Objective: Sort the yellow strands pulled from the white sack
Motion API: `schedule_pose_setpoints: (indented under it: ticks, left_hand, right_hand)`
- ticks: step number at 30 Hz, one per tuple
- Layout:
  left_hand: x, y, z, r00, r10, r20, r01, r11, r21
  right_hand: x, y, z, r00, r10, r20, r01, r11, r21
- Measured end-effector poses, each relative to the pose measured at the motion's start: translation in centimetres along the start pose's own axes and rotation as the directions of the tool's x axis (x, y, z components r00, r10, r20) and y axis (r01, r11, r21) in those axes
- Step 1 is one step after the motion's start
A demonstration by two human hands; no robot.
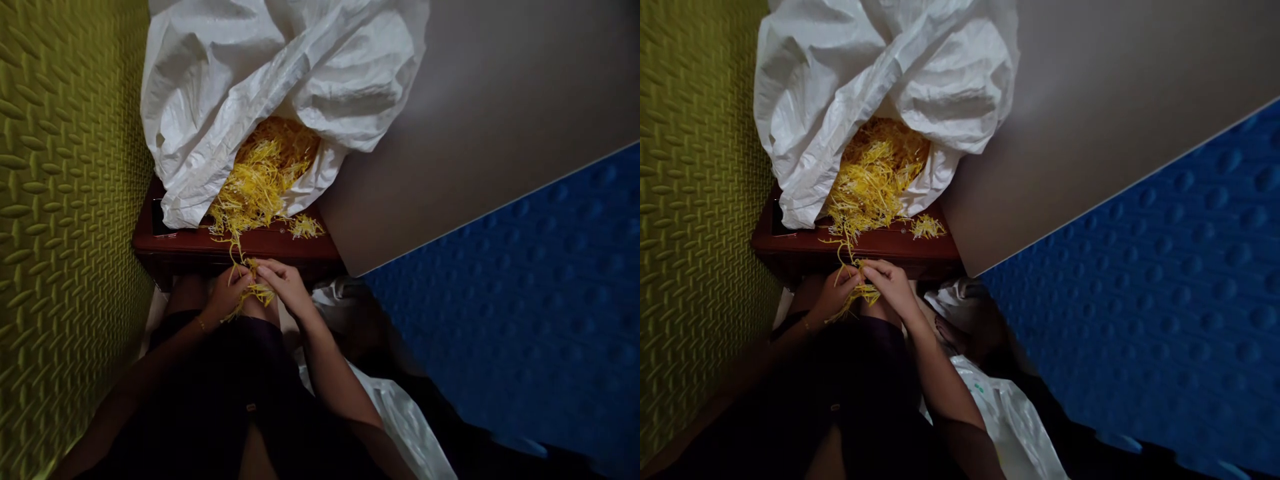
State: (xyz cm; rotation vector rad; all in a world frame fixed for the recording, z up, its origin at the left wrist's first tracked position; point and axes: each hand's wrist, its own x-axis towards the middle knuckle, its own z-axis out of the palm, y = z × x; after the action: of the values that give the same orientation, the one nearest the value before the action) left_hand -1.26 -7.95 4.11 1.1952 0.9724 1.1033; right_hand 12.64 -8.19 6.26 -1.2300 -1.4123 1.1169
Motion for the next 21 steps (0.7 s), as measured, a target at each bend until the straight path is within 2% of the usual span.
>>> schedule_pose_setpoints:
  ticks: [5,15,21]
  left_hand:
    - [0.02,-0.15,0.13,0.999,-0.039,0.023,0.040,0.997,-0.069]
    - [0.14,-0.77,-0.14,1.000,-0.016,0.027,0.016,1.000,-0.007]
    - [-0.10,-0.49,-0.01,1.000,-0.013,0.023,0.013,1.000,0.024]
  right_hand:
    - [0.15,0.28,0.36,0.995,0.095,0.002,-0.094,0.981,0.169]
    - [-0.28,-0.45,0.49,0.989,0.131,-0.066,-0.106,0.951,0.290]
    - [-0.07,-0.57,0.64,0.980,0.197,-0.022,-0.173,0.908,0.382]
